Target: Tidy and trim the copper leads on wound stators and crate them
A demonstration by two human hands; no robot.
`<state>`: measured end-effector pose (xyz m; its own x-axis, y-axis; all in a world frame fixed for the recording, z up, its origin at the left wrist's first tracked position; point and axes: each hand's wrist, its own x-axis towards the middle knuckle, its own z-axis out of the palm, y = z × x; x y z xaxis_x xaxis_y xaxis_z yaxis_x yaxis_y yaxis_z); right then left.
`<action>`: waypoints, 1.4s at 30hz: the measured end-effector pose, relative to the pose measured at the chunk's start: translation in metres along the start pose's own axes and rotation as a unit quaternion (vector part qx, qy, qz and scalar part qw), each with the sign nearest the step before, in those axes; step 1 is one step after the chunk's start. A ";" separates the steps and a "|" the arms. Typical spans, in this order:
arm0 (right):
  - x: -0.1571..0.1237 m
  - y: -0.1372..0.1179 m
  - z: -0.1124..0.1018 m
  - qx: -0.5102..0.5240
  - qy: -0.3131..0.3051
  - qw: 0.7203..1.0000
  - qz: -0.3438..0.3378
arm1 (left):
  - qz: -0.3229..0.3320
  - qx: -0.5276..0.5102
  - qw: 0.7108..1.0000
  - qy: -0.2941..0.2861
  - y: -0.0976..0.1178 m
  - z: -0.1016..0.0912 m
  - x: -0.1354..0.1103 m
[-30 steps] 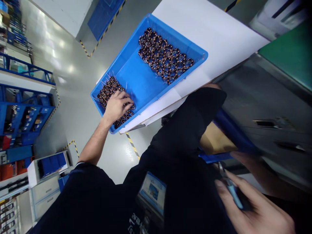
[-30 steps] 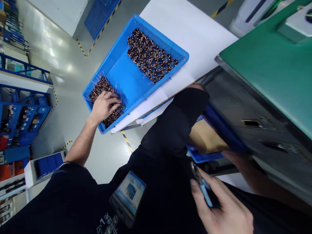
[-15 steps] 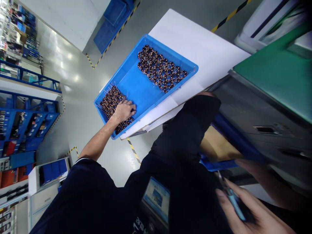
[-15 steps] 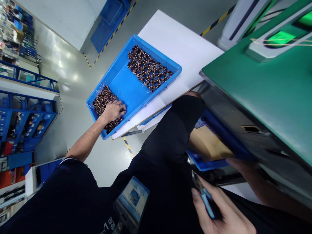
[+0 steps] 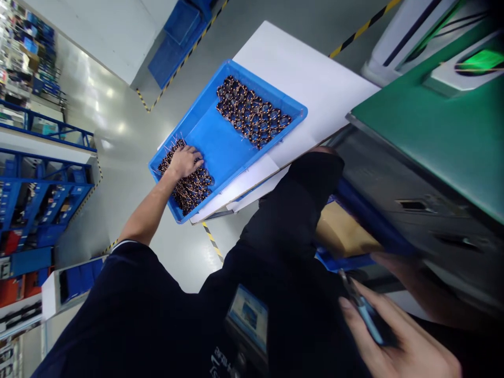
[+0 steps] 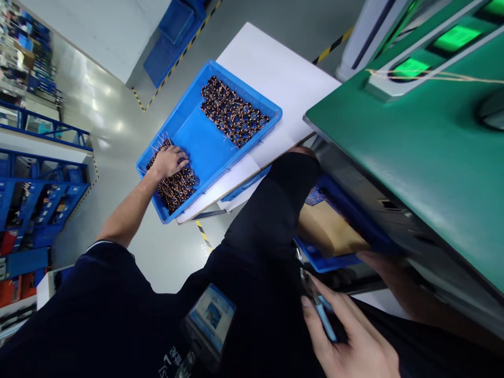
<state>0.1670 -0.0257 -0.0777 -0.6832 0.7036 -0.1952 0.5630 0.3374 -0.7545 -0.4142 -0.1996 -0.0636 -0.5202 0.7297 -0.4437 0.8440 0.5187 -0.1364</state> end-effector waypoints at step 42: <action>-0.029 -0.026 -0.015 0.169 0.158 0.973 0.021 | 0.480 -0.603 0.615 0.169 0.372 -0.108 -0.042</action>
<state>0.1784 -0.0457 -0.0430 -0.4559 0.8875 -0.0672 0.3648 0.1174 -0.9237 -0.0926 0.0109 -0.0005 -0.0284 0.9024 0.4299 0.1792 -0.4185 0.8904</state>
